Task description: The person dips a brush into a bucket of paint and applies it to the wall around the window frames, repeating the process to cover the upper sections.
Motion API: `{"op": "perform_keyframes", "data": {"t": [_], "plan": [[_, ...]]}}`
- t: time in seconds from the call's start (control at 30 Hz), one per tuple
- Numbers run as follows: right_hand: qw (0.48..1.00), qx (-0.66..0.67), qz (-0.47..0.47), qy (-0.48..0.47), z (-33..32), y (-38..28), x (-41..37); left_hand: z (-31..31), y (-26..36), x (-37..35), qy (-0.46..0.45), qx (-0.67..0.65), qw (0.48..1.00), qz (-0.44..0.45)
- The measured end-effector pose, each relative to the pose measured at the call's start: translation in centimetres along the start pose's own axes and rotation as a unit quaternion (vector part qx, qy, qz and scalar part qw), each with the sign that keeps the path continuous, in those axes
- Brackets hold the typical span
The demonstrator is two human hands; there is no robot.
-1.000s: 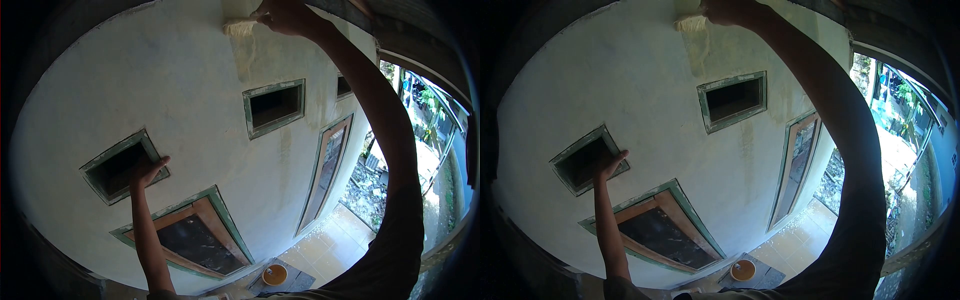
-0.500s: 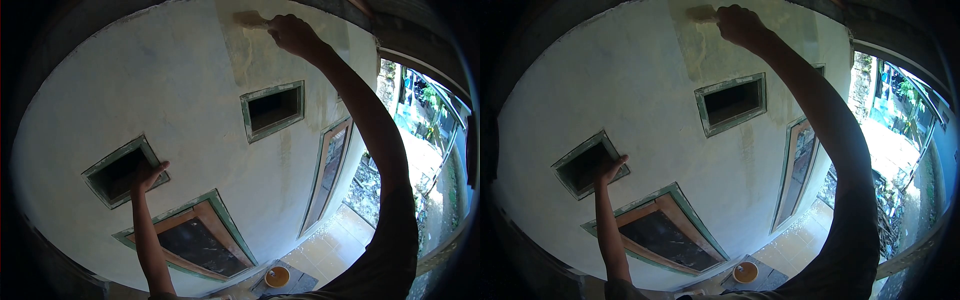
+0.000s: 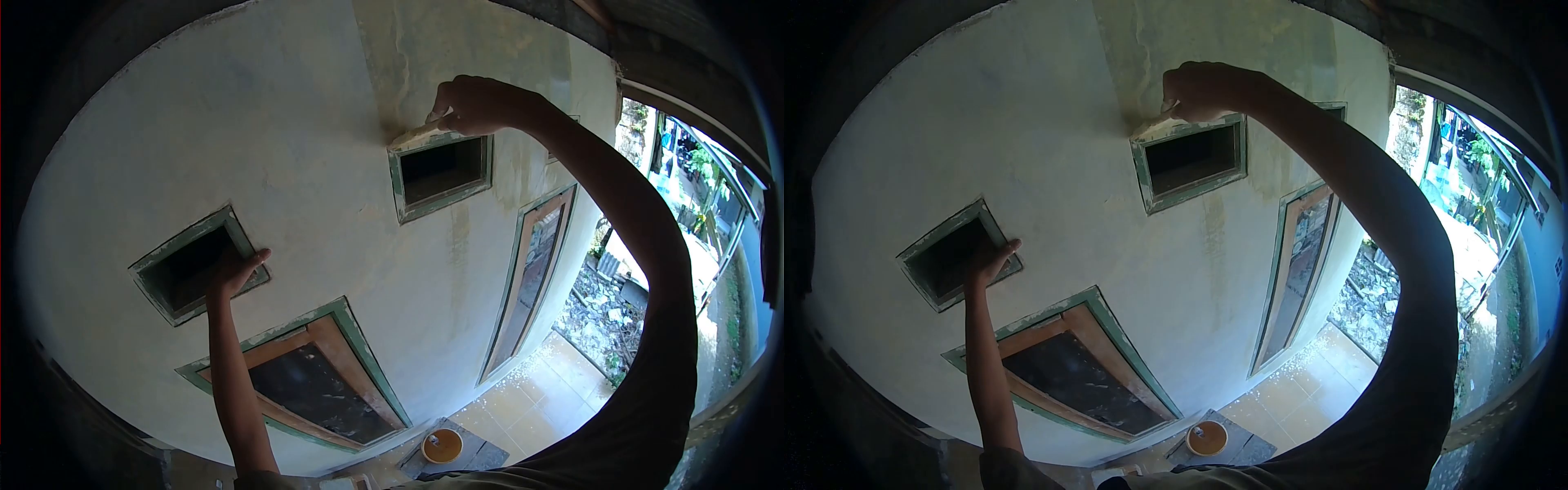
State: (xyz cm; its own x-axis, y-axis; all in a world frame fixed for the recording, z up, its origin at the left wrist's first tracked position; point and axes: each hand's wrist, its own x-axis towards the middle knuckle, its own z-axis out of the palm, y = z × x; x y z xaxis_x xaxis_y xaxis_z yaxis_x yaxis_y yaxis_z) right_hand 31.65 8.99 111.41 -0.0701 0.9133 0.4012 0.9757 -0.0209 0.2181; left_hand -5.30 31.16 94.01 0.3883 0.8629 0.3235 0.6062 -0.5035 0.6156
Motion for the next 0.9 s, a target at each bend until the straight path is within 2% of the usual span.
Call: {"op": "perform_keyframes", "data": {"t": [0.03, 0.1, 0.17, 0.23, 0.3, 0.33, 0.4, 0.5, 0.7, 0.73, 0.8, 0.83, 0.9], "plan": [[0.999, -0.027, -0.020, 0.027, -0.1, 0.5, 1.3, 0.1, -0.2, 0.1, 0.001, 0.001, 1.000, -0.002], [0.998, -0.060, 0.003, 0.029, -1.5, 0.2, 2.9, -0.1, -0.5, 0.4, 0.006, 0.023, 0.999, 0.045], [0.995, -0.093, 0.008, 0.047, -3.5, -0.1, 4.0, -0.1, -0.2, 0.2, 0.006, 0.014, 0.999, 0.029], [0.987, -0.103, -0.003, 0.125, -5.1, 0.6, 5.0, -0.1, -0.3, 0.1, 0.001, 0.005, 1.000, 0.012], [0.958, -0.055, -0.006, 0.281, -6.6, 1.9, 5.7, 0.0, -0.5, 0.4, 0.014, 0.023, 0.998, 0.052], [0.959, -0.054, -0.004, 0.280, -6.9, 2.2, 5.8, 0.0, -0.6, 0.4, 0.013, 0.024, 0.998, 0.052], [0.896, -0.074, -0.047, 0.435, -7.6, 2.1, 5.7, -0.1, -0.7, 0.6, -0.005, 0.021, 0.999, 0.024], [0.897, -0.068, -0.034, 0.436, -5.3, 2.0, 6.1, -0.1, -1.0, 0.7, -0.003, 0.034, 0.999, 0.028], [0.929, 0.065, -0.001, 0.364, 6.1, 0.1, 3.7, -0.1, -0.9, 0.6, -0.010, 0.024, 0.999, 0.039], [0.919, 0.077, -0.013, 0.385, 7.9, -0.4, 2.9, -0.3, -0.3, 0.4, -0.012, 0.024, 0.999, 0.039], [0.924, 0.126, 0.013, 0.360, 10.2, -1.7, 1.0, -0.5, 0.7, 0.1, -0.047, 0.055, 0.997, -0.018], [0.924, 0.126, 0.015, 0.360, 11.0, -2.1, 0.2, -0.5, 0.6, 0.2, -0.048, 0.056, 0.997, -0.017], [0.955, 0.158, 0.046, 0.249, 12.2, -2.6, -1.4, -0.2, 0.2, 0.1, -0.022, 0.042, 0.999, 0.007]]}}
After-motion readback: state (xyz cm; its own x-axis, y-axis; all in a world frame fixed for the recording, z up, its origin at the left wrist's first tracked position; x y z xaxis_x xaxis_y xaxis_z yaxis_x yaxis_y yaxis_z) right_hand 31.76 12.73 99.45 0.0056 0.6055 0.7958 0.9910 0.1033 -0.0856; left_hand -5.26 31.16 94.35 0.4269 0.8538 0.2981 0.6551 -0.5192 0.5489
